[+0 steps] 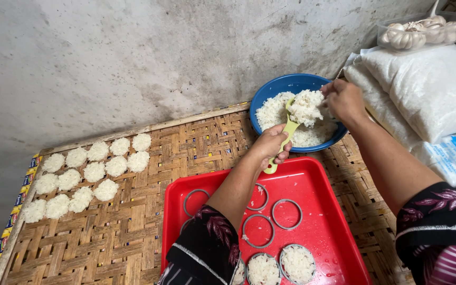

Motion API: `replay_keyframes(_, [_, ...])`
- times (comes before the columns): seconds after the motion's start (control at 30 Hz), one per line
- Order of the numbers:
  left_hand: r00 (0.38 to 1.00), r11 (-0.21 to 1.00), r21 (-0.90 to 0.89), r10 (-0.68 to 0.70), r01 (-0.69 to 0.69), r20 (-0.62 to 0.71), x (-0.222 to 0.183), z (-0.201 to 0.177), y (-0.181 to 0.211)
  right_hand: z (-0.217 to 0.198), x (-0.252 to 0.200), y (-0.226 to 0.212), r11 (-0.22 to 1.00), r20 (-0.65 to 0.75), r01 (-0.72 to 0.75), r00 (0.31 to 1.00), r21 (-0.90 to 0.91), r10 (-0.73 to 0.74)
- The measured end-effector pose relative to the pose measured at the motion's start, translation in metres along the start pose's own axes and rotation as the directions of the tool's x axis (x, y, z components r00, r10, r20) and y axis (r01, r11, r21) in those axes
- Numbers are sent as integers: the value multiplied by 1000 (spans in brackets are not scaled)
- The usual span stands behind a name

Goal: Molding cooked rice into circular shapes using a scoop and metal rings on a tray

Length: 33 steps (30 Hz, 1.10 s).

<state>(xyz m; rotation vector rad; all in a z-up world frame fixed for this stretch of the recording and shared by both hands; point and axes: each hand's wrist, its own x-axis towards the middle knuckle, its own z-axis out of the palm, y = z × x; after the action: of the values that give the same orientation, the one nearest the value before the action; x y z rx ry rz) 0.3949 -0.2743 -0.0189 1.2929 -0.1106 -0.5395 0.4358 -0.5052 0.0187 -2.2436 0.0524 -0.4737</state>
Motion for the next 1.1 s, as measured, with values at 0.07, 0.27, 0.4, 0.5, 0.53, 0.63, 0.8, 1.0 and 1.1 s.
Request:
replay_keyframes(0.07, [1000, 1000, -8, 4, -4, 4, 0, 0, 2, 1, 2, 3, 998, 13, -21, 1000, -67, 22])
replay_keyframes(0.27, [999, 1000, 2, 31, -31, -17, -7, 4, 21, -7, -13, -22, 817, 48, -210, 974, 537, 220])
replay_keyframes(0.4, [998, 999, -13, 32, -33, -49, -3, 2, 17, -9, -29, -40, 642, 256, -322, 946, 696, 197])
replay_keyframes(0.5, [999, 999, -23, 29, -31, -44, -2, 1, 12, -5, -43, -52, 752, 309, -230, 950, 618, 36])
replay_keyframes(0.53, [999, 999, -23, 28, -29, -44, -2, 1, 11, -3, -42, -47, 751, 309, -230, 950, 618, 37])
replay_keyframes(0.63, [999, 1000, -13, 25, -25, -35, -1, -1, 9, 2, -37, -32, 716, 341, -280, 938, 640, 62])
replay_keyframes(0.8, [998, 999, 43, 17, -15, -53, 2, -11, 2, 5, -31, -11, 802, 199, -181, 977, 570, 79])
replay_keyframes(1.0, [999, 998, 63, 23, -21, -30, 1, -15, -3, 7, -25, -12, 886, 17, -189, 979, 423, 201])
replay_keyframes(1.1, [999, 998, 66, 21, -19, -26, -2, -16, -2, 11, -6, -13, 741, 96, -315, 941, 593, 324])
